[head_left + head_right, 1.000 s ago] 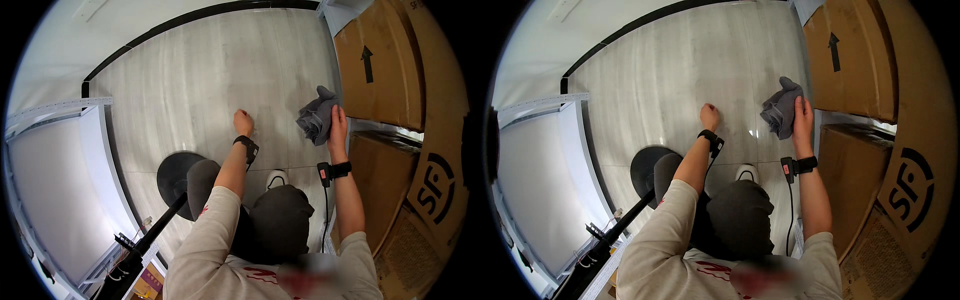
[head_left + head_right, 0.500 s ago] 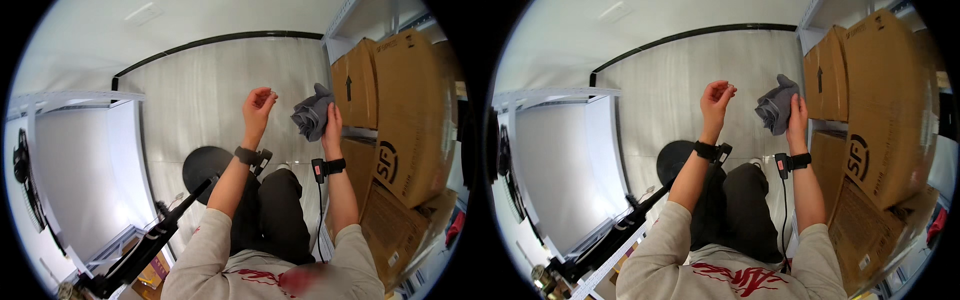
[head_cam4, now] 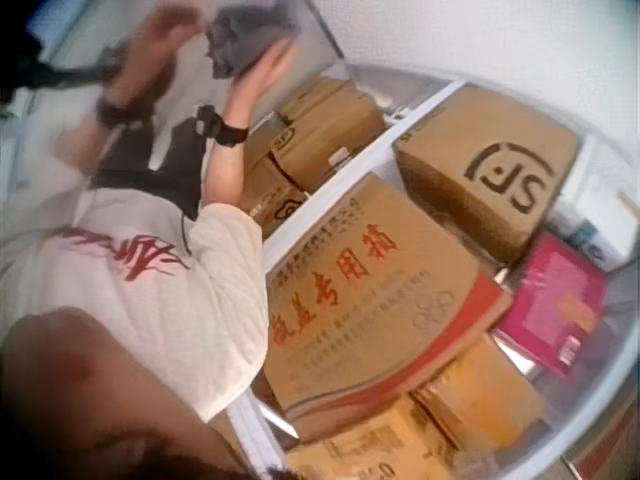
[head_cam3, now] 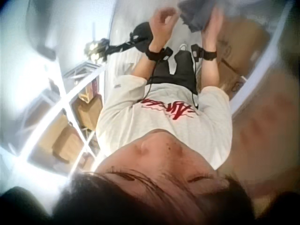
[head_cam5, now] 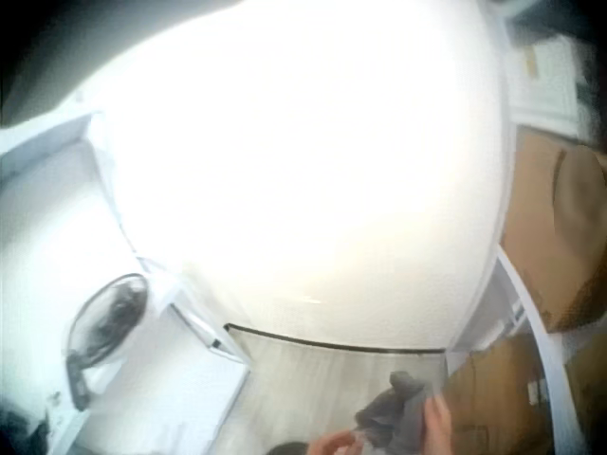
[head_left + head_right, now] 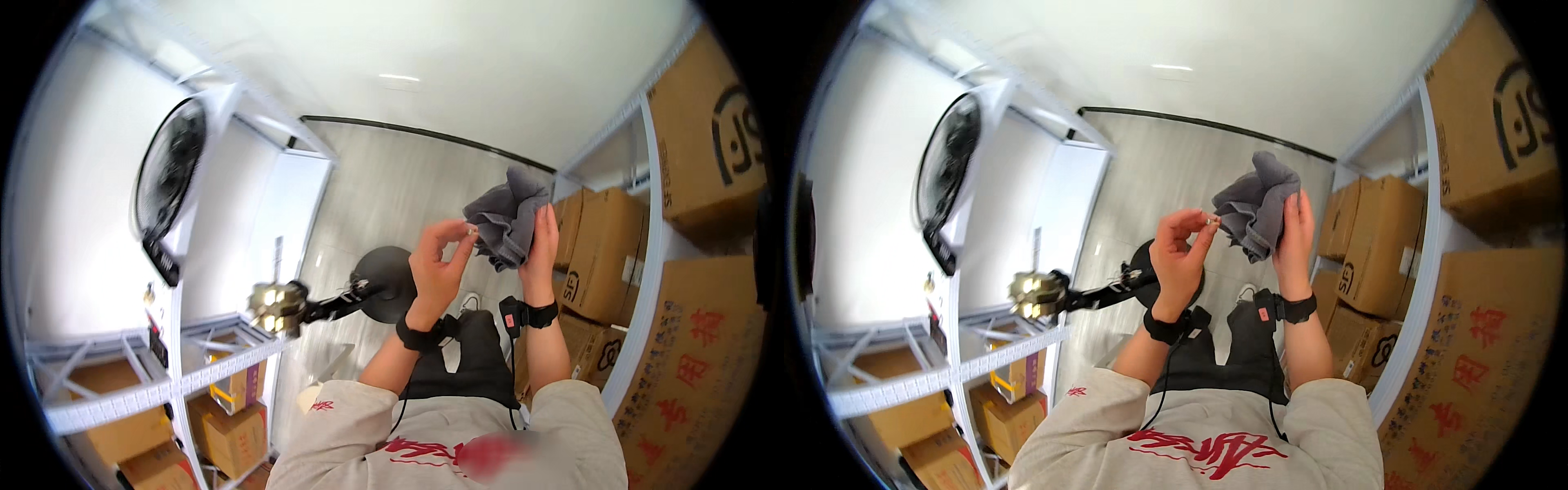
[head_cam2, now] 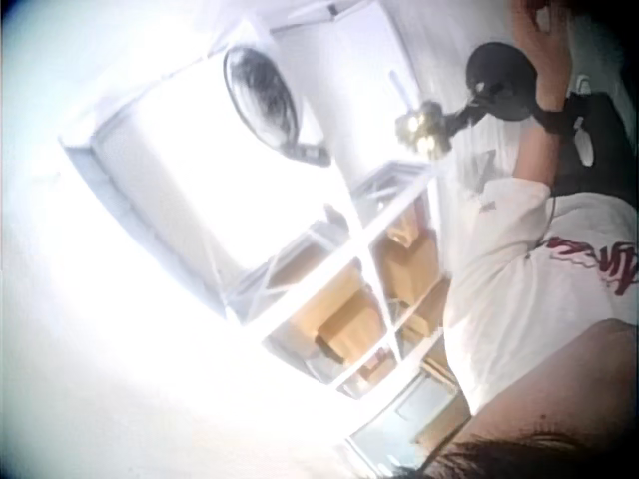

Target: The person wipes a black plastic housing with a cloth, then uses a screwdriver to unscrew and manipulate internal components and wires inside the housing. The person handles the housing and tools throughout the process.

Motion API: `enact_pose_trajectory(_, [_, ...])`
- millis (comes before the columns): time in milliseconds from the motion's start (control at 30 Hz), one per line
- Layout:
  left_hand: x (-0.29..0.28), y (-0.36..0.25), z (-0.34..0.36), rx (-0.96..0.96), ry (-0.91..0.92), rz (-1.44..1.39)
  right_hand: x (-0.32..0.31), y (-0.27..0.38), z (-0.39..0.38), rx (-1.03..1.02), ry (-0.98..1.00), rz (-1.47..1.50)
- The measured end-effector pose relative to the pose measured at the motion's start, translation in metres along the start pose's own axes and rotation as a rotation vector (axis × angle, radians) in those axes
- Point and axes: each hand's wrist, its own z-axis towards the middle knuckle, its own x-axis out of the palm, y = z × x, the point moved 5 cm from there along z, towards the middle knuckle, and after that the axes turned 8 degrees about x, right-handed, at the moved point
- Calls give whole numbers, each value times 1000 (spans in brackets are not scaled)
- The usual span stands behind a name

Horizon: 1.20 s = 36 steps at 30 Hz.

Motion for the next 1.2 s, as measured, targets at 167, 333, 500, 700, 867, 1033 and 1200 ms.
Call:
enact_pose_trajectory(167, [-85, -119, 15, 87, -141, 92, 132, 35, -59, 0, 229, -24])
enact_pose_trajectory(333, [-198, -194, 1, 135, -296, 150, 266, 25, -138, -64, 427, 6])
enact_pose_trajectory(500, [-311, -252, -32, 115, -390, 132, 370, -23, -218, 1, 506, 17])
enact_pose_trajectory(700, [-416, -281, -68, 91, -517, 54, 448, -83, -282, 117, 616, -3])
enact_pose_trajectory(867, [-492, -271, -102, 115, -693, 255, 483, -122, -313, 117, 637, -10])
enact_pose_trajectory(1033, [-571, -247, -140, 48, -919, 352, 505, -153, -333, 202, 691, -8])
enact_pose_trajectory(1200, [-674, -200, -166, 17, -1092, 459, 539, -191, -333, 256, 703, -44])
